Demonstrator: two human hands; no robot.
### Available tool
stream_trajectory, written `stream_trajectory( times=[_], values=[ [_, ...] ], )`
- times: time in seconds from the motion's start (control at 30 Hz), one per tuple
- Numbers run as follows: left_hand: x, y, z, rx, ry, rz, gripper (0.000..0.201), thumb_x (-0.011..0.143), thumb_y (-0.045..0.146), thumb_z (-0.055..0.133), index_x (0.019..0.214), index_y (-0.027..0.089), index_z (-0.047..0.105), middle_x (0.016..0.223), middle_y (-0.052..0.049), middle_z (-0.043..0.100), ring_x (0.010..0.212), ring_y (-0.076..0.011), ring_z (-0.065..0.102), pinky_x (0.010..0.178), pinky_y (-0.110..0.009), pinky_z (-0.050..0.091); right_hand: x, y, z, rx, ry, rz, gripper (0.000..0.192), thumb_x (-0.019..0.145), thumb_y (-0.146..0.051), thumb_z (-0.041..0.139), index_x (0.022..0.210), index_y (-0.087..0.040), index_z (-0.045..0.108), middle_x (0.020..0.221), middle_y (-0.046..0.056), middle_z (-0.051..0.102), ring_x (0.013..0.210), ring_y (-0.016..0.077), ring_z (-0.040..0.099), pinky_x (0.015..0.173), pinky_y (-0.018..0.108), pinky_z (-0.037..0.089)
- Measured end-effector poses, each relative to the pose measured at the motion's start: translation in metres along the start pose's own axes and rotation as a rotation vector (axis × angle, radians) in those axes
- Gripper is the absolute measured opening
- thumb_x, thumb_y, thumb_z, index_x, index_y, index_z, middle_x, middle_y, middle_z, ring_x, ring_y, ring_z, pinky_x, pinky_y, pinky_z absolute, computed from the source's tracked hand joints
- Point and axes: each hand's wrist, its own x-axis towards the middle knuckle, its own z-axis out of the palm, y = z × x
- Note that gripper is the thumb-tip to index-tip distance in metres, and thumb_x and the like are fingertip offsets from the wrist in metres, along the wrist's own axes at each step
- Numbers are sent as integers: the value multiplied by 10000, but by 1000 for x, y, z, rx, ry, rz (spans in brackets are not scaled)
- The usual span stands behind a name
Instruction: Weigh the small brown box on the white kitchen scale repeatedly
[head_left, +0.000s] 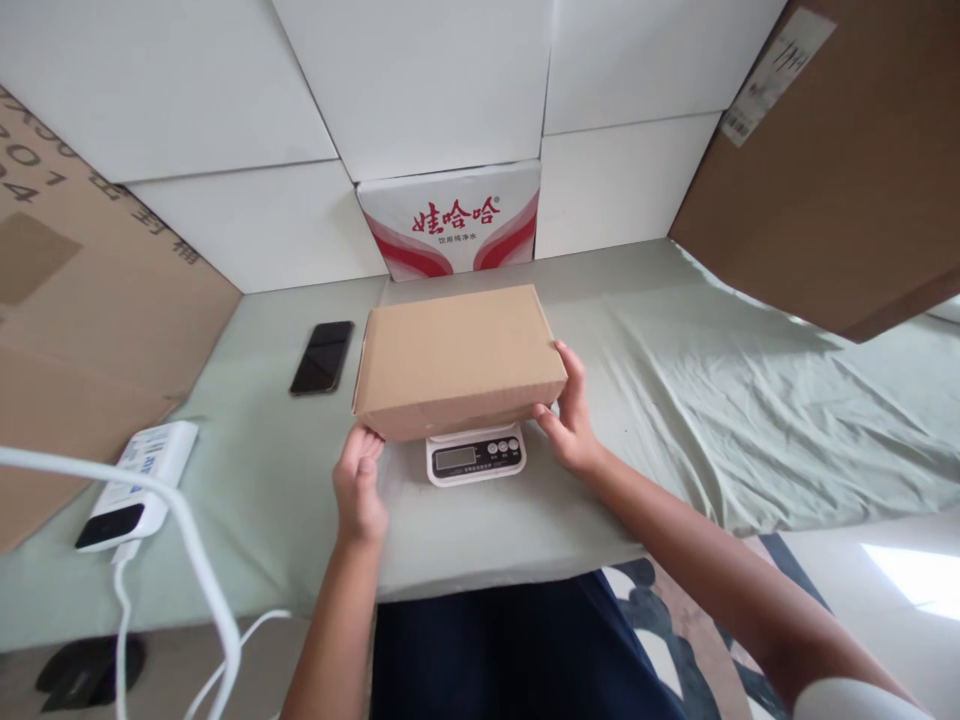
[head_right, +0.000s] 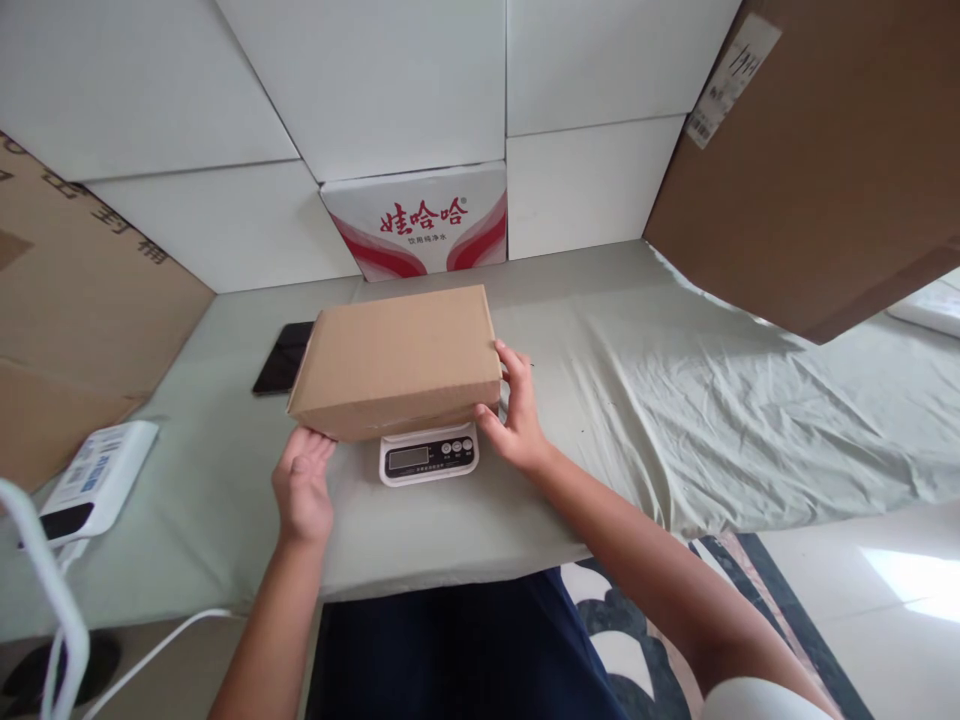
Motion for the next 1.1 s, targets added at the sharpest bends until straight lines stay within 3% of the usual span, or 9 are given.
stream_trajectory(
  times=[0.33,0.47,0.6,0.7,0.87,1.1],
  values=[
    [1,3,2,-1,-32,21,772,856,711,624,1420,185,669,1379,-177,712,1401,-388,599,1147,-500,508,3,1,0,-8,29,16,767,966,-658,527,1629,-376,264,1602,104,439,1513,373,422,1221,624,441],
    [-1,11,6,-17,-40,68,755,870,690,628,1456,215,650,1497,-155,645,1475,-374,526,1209,-487,448,3,4,0,16,48,20,747,962,-677,497,1625,-411,278,1633,79,410,1511,374,435,1210,625,451],
    [-2,27,11,-103,91,240,663,941,634,528,1520,318,590,1682,-28,460,1609,-308,321,1298,-452,312,5,9,-2,44,134,8,736,967,-717,377,1637,-472,197,1687,40,328,1503,371,455,1185,636,471],
    [-1,32,12,-147,113,242,572,974,603,477,1492,395,607,1671,35,475,1617,-286,303,1310,-464,289,8,12,-3,10,169,19,744,962,-745,289,1642,-480,144,1693,39,315,1509,370,455,1165,641,486],
    [-1,27,11,-174,46,172,563,985,603,500,1478,365,630,1668,-9,481,1601,-300,339,1313,-453,295,9,9,-3,36,145,16,743,973,-743,305,1647,-463,165,1705,34,338,1544,371,429,1204,641,452],
    [-4,14,11,-77,-43,34,743,922,691,572,1469,193,643,1529,-164,618,1514,-369,477,1228,-482,424,2,4,0,131,0,34,767,992,-687,442,1665,-400,213,1736,19,351,1604,345,365,1303,592,374]
  ],
)
